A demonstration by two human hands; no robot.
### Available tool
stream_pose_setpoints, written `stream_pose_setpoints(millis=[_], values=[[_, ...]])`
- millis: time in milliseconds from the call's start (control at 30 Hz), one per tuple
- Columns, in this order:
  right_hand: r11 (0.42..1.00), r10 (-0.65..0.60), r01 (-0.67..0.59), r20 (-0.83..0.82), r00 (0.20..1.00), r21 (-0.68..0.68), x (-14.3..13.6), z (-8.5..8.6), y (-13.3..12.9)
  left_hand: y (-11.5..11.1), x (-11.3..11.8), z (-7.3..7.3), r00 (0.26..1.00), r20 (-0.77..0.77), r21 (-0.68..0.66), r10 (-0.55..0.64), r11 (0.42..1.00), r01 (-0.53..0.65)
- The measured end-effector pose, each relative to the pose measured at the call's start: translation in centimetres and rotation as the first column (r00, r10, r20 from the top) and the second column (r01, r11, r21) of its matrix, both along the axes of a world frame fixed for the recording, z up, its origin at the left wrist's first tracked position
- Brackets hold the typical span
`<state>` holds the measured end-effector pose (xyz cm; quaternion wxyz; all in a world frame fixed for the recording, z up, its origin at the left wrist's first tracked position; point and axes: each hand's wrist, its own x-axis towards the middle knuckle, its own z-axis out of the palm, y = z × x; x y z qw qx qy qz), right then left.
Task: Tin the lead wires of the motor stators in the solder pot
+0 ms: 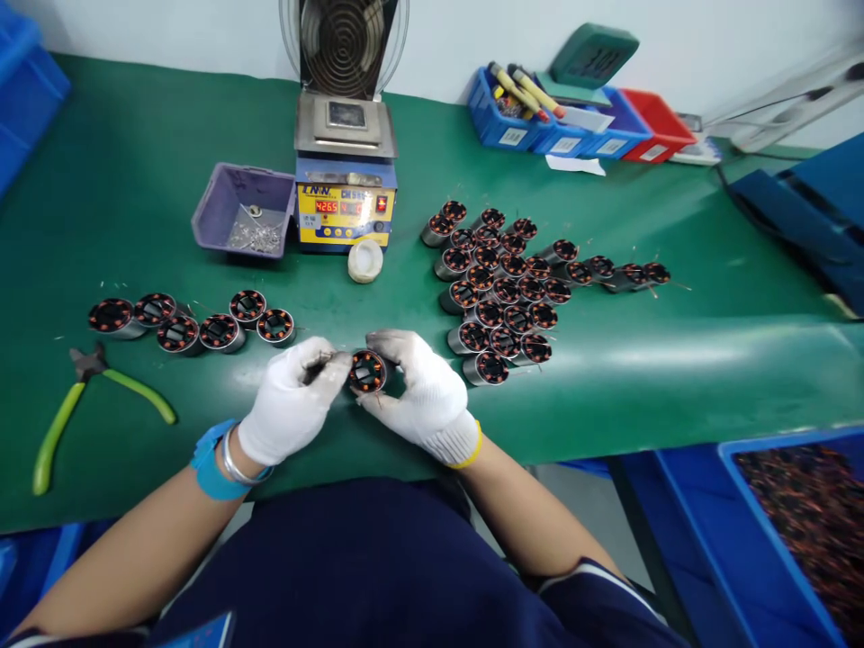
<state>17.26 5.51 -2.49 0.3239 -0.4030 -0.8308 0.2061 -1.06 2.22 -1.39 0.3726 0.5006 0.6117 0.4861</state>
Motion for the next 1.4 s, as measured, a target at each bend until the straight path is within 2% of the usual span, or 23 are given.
stream_pose_setpoints(millis=[100,167,267,333,400,500,667,867,1033,1133,1267,1333,1400], values=[[0.99,-0.081,0.088,0.071,0.994,-0.108,0.3,0.8,0.8,0.2,-0.4,0.4,0.984,0.09,0.021,0.155,0.987,-0.158],[0.964,-0.195,0.218,0.149,0.969,-0.153,0.4,1.6,2.2,0.4,-0.7,0.6,0.974,0.118,-0.002,0.192,0.981,-0.193],[0.907,-0.342,0.397,0.301,0.89,-0.143,0.2,2.9,5.3,0.3,-0.4,0.7,0.992,0.083,-0.05,0.092,0.995,-0.088],[0.898,-0.362,0.427,0.372,0.855,-0.109,-0.1,3.3,7.7,0.0,0.1,0.5,0.999,0.04,-0.072,-0.021,0.997,0.024],[0.909,-0.349,0.411,0.414,0.841,-0.069,-0.5,3.4,9.8,-0.4,0.6,0.2,0.992,-0.019,-0.075,-0.126,0.989,0.125],[0.926,-0.318,0.376,0.466,0.826,-0.035,-1.2,3.3,11.8,-0.6,1.0,0.1,0.97,-0.11,-0.045,-0.215,0.976,0.211],[0.952,-0.187,0.293,0.598,0.779,-0.085,-1.9,4.2,13.1,-0.6,0.8,0.4,0.957,-0.152,0.019,-0.246,0.968,0.252],[0.957,-0.051,0.229,0.671,0.739,-0.179,-2.3,5.6,14.9,-0.8,0.9,0.1,0.942,-0.171,-0.002,-0.287,0.957,0.291],[0.951,-0.071,0.259,0.696,0.715,-0.168,-2.9,6.4,15.5,-0.8,0.8,-0.2,0.921,-0.207,-0.01,-0.329,0.942,0.334],[0.95,-0.132,0.284,0.657,0.742,-0.13,-2.3,6.8,14.7,-0.9,0.8,-0.3,0.918,-0.23,0.005,-0.323,0.943,0.333],[0.962,-0.251,0.266,0.585,0.771,0.061,-1.1,6.7,13.4,-1.0,0.9,-0.6,0.909,-0.244,0.009,-0.337,0.937,0.35],[0.968,-0.252,0.203,0.609,0.752,0.15,-1.1,6.3,13.1,-1.0,1.0,-0.7,0.902,-0.249,0.009,-0.353,0.93,0.366],[0.975,-0.221,0.152,0.663,0.716,0.161,-1.5,5.9,13.1,-0.9,0.9,-0.6,0.891,-0.269,-0.01,-0.366,0.926,0.378]])
